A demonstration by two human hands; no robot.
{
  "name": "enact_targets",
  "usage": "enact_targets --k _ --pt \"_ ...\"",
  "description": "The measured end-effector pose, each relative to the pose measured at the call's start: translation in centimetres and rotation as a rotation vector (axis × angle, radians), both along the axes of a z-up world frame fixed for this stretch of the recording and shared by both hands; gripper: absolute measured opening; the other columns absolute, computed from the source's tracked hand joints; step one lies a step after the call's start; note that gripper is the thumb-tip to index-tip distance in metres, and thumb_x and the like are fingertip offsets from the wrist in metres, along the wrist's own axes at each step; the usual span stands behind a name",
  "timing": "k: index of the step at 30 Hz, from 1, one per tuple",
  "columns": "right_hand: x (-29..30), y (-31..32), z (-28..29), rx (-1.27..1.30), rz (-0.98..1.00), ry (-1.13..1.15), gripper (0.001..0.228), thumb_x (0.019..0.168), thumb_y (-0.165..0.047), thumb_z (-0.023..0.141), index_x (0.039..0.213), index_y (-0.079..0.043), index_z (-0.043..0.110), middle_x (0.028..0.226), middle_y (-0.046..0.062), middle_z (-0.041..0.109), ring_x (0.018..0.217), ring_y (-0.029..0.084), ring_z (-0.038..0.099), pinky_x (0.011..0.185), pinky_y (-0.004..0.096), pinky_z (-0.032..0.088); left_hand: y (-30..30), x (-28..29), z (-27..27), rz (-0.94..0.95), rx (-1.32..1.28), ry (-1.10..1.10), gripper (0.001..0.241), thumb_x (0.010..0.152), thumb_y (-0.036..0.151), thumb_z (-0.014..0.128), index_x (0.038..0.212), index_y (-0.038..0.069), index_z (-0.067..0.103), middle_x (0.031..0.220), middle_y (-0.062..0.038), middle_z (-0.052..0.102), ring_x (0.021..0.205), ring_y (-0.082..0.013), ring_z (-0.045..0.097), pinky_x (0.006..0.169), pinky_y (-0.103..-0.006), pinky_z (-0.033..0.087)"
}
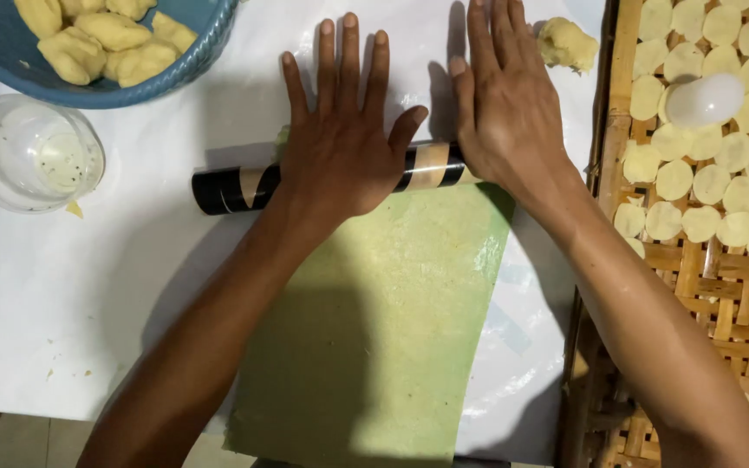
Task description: Rolling out dough and cutting it into small circles using a circular tool.
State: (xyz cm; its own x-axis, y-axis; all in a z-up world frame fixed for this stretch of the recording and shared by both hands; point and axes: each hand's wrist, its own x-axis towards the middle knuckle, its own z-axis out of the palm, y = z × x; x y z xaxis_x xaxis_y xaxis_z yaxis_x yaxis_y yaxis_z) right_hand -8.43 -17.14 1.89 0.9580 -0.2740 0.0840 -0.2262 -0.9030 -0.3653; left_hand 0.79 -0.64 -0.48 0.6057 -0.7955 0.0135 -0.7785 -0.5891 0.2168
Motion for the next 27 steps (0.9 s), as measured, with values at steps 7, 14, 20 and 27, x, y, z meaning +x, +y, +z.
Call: enact_targets --k 7,14,20,27 --pt "2.6 -1.6 -1.9 -0.253 -0.04 -0.371 0.043 0.117 -0.017 0.033 0.096 0.009 0.061 0.122 0.034 0.066 0.12 0.049 0.061 0.071 0.054 0.06 -0.7 1.0 0.0 0.055 -0.112 -0.212 0.068 0.12 0.052 0.047 0.166 0.003 0.04 0.166 -0.026 0.016 0.153 -0.0476 0.012 0.122 -0.073 0.015" --pt "7.0 -5.2 -5.8 -0.531 -0.203 -0.342 0.015 0.1 -0.011 0.056 0.105 0.001 0.061 0.104 0.019 0.065 0.096 0.037 0.066 0.053 0.047 0.055 1.2 0.6 1.7 -0.008 -0.538 -0.445 0.034 0.108 0.035 0.063 0.113 0.002 0.065 0.094 -0.012 0.061 0.083 -0.0318 0.055 0.079 -0.0441 0.045" --pt "6.0 -4.1 -1.8 -0.056 -0.134 -0.708 0.039 0.114 -0.022 0.036 0.099 0.002 0.063 0.088 0.019 0.068 0.07 0.033 0.065 0.055 0.041 0.05 6.2 -0.6 0.4 -0.149 -0.482 -0.303 0.037 0.099 0.038 0.075 0.117 0.006 0.069 0.096 -0.014 0.058 0.087 -0.0334 0.055 0.077 -0.0446 0.047" --pt "-0.4 -2.6 0.0 0.194 -0.205 -0.563 0.032 0.116 -0.014 0.049 0.1 0.003 0.071 0.087 0.024 0.071 0.088 0.042 0.073 0.065 0.046 0.06 3.9 3.7 -2.2 0.058 -0.464 -0.338 0.053 0.111 0.05 0.049 0.084 0.005 0.06 0.077 -0.012 0.053 0.074 -0.0355 0.063 0.064 -0.0423 0.052"
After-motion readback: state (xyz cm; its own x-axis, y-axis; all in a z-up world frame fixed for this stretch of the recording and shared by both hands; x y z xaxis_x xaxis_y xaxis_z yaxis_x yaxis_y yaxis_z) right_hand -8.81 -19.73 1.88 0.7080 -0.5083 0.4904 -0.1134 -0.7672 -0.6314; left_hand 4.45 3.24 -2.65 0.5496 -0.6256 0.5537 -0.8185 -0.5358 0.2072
